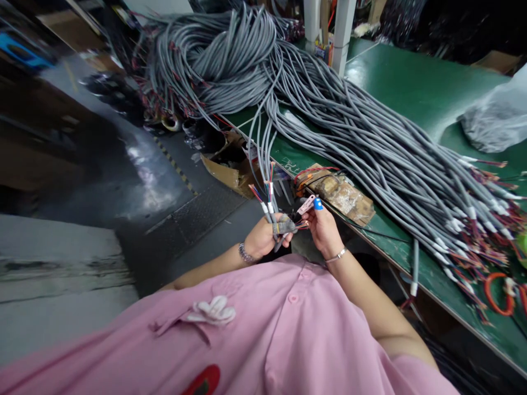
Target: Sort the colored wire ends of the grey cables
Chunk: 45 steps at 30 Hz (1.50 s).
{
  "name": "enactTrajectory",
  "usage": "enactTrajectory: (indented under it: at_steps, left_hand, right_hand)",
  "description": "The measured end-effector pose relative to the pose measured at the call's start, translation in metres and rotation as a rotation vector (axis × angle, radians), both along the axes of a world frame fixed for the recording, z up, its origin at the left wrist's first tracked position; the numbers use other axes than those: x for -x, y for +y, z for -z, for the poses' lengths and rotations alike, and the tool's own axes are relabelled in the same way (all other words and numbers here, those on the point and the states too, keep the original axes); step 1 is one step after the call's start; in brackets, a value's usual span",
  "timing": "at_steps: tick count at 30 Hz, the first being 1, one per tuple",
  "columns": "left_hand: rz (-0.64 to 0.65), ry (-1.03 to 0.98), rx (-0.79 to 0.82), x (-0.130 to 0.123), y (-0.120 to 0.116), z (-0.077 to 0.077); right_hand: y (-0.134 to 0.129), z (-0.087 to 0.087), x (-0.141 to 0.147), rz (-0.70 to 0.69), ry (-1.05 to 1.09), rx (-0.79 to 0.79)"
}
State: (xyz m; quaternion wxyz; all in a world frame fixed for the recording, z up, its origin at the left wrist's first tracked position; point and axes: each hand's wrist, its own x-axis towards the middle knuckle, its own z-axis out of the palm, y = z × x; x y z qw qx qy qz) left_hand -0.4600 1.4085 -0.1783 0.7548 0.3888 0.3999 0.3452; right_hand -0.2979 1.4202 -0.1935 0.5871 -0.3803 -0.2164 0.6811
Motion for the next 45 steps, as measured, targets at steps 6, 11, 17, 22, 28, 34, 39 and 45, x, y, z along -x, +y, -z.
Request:
enactTrajectory:
  at_steps: [6,11,17,22,28,34,39,45]
  left_hand:
    - [0.013,-0.023,-0.012,0.0,0.006,0.002]
    - [0.037,-0.037,0.013,0.001,0.007,0.001]
    - [0.052,-0.01,0.008,0.0,0.01,0.004]
    - [0.046,0.022,0.011,-0.002,0.01,0.005]
    - [0.029,0.03,0.011,-0.003,0.012,0.008]
    - [0.027,0.003,-0.01,0.004,0.003,0.005]
    - [-0.061,0.007,-0.017,0.006,-0.01,0.001]
    - [-0.171,-0.002,-0.038,0.001,-0.01,0.002]
  right_hand:
    - [0.002,0.003,0.002,0.142,-0.201,-0.075]
    - [0.003,0.008,0.005,0.219,-0.35,-0.091]
    - [0.011,0.004,0.009,0.066,-0.002,0.049]
    - [0.014,0.005,0.009,0.136,0.004,0.045]
    - [0.012,0.007,0.009,0.078,0.052,0.04]
    - [0.003,0.003,0.005,-0.069,0.105,0.04]
    - [-0.002,-0.003,0.0,-0.114,0.116,0.028]
    - [0.0,0.006,0.0,-0.028,0.025,-0.048]
